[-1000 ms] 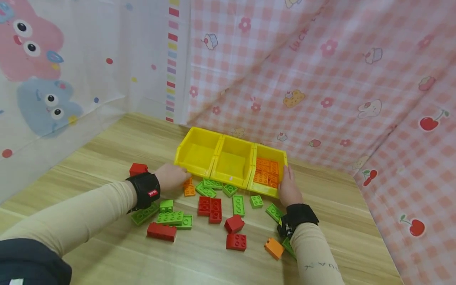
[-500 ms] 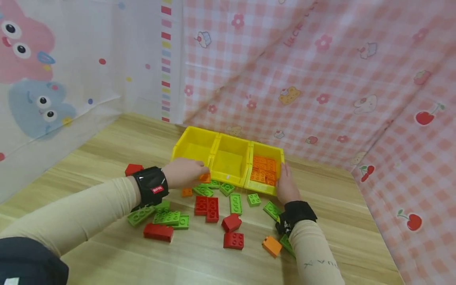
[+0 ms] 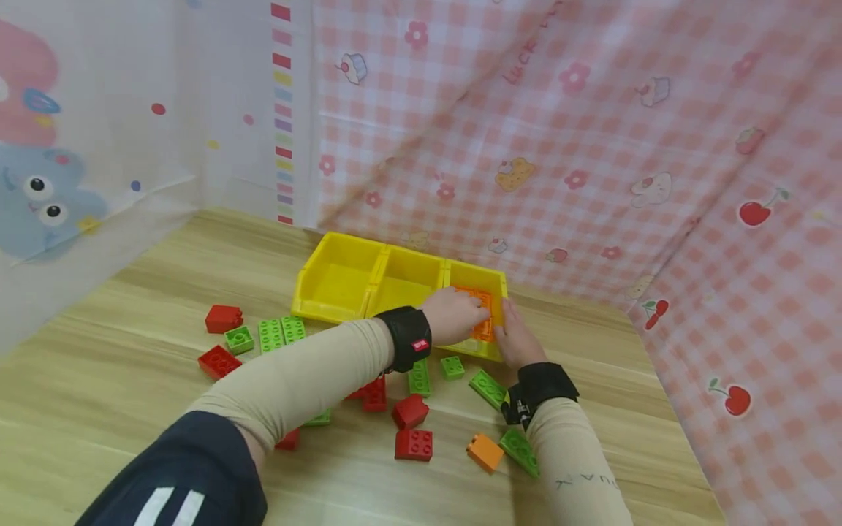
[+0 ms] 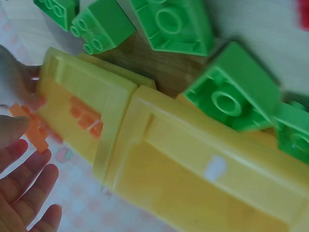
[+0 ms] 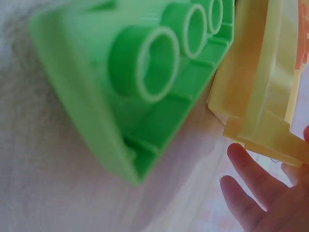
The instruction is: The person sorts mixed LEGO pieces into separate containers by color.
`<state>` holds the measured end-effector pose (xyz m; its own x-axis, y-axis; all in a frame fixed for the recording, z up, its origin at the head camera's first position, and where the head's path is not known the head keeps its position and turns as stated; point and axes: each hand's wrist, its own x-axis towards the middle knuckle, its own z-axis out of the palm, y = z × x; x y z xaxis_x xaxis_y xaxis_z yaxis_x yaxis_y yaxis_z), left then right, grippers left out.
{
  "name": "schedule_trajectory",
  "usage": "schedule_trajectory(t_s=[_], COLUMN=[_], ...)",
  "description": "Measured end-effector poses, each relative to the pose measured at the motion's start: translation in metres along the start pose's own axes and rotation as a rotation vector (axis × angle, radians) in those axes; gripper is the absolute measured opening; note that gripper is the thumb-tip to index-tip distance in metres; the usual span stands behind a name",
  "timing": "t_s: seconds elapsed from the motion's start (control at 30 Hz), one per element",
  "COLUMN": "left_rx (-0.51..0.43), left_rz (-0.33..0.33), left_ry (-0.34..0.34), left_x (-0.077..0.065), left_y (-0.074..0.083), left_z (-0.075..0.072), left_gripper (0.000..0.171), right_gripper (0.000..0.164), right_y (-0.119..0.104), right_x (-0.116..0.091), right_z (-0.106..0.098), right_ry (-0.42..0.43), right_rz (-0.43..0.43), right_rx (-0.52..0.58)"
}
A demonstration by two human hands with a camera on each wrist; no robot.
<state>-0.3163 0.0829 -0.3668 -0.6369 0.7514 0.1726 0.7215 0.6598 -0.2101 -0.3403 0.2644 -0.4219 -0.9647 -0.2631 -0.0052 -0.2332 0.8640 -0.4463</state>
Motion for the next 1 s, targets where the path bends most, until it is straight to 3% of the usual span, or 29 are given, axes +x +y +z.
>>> schedule_trajectory(t_s=[0.2, 0.5, 0.63, 0.8, 0.9, 1.0], left_rx=[0.003, -0.030, -0.045, -0.061, -0.073, -0.075], left_rz=[-0.080, -0.123, -0.122, -0.068, -0.016, 0.035], left_ry=[-0.066, -0.157, -0.158, -0.131, -0.087, -0.050], left_x=[0.020, 0.029, 0.025, 0.015, 0.002, -0.019], left_y=[0.004, 0.011, 0.007, 0.001, -0.007, -0.016], left_z=[0.019, 0.029, 0.029, 0.029, 0.024, 0.015], left_gripper=[0.028, 0.028, 0.027, 0.027, 0.027, 0.026], right_gripper=[0.057, 0.059, 0.060, 0.059, 0.059, 0.060], right_y=[-0.002, 0.002, -0.002, -0.003, -0.003, -0.001], right_x=[-0.002, -0.003, -0.001, -0.001, -0.002, -0.002], right_z=[0.000, 0.001, 0.002, 0.004, 0.005, 0.005], right_ry=[0.014, 0.012, 0.004, 0.003, 0.003, 0.000], right_rz=[-0.031, -0.018, -0.006, -0.006, 0.000, 0.014], right_rx=[0.055, 0.097, 0.101, 0.107, 0.126, 0.135])
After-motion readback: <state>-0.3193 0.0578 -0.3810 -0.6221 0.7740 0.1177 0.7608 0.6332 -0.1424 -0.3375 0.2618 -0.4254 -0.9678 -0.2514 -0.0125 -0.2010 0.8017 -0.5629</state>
